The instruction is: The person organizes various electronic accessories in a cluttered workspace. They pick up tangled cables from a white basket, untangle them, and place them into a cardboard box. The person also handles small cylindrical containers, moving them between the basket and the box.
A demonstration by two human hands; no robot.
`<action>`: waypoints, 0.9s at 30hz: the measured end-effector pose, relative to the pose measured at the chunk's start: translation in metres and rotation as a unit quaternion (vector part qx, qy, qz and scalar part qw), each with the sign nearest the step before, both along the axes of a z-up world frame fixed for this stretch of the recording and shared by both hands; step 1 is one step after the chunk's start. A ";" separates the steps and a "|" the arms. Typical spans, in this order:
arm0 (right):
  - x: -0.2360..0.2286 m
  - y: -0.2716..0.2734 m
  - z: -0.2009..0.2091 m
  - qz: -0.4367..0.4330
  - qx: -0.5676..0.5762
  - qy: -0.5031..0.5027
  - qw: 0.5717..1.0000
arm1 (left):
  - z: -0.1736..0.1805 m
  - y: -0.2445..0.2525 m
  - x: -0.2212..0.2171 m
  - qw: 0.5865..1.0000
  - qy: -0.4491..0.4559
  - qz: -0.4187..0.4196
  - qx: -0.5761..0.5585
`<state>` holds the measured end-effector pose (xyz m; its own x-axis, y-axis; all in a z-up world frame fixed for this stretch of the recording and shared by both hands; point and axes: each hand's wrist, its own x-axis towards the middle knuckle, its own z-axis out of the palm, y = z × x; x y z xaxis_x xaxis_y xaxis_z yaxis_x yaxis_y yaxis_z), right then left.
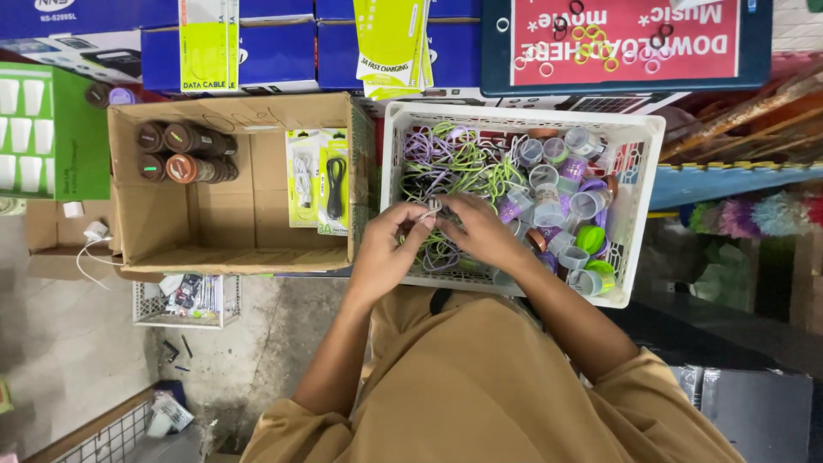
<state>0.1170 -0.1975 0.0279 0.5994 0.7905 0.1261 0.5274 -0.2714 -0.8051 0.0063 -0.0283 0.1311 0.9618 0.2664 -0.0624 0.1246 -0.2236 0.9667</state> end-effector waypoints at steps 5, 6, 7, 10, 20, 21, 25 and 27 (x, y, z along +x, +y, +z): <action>0.004 0.002 -0.007 0.029 -0.063 -0.001 0.998 | 0.002 -0.002 -0.003 0.995 -0.044 0.020 -0.091; 0.006 0.002 -0.009 0.054 -0.101 -0.002 0.993 | 0.001 -0.002 -0.004 0.990 -0.061 0.029 -0.125; 0.007 0.002 0.004 0.055 -0.100 -0.002 0.993 | 0.001 0.001 -0.003 0.990 -0.061 0.030 -0.124; 0.011 0.000 0.027 0.007 0.035 0.208 0.978 | -0.002 0.006 -0.003 0.987 -0.079 0.046 -0.130; 0.013 -0.006 0.061 0.041 0.081 0.332 0.939 | -0.042 0.000 0.009 0.967 -0.055 0.021 -0.247; 0.014 -0.005 0.063 0.095 0.107 0.357 0.923 | -0.045 -0.001 0.012 0.966 -0.045 0.019 -0.253; 0.014 -0.007 0.052 0.067 0.083 0.285 0.953 | -0.025 -0.002 0.014 0.975 -0.047 0.015 -0.215; 0.018 -0.007 0.046 0.053 0.115 0.219 0.967 | -0.010 -0.002 0.012 0.988 -0.065 0.008 -0.141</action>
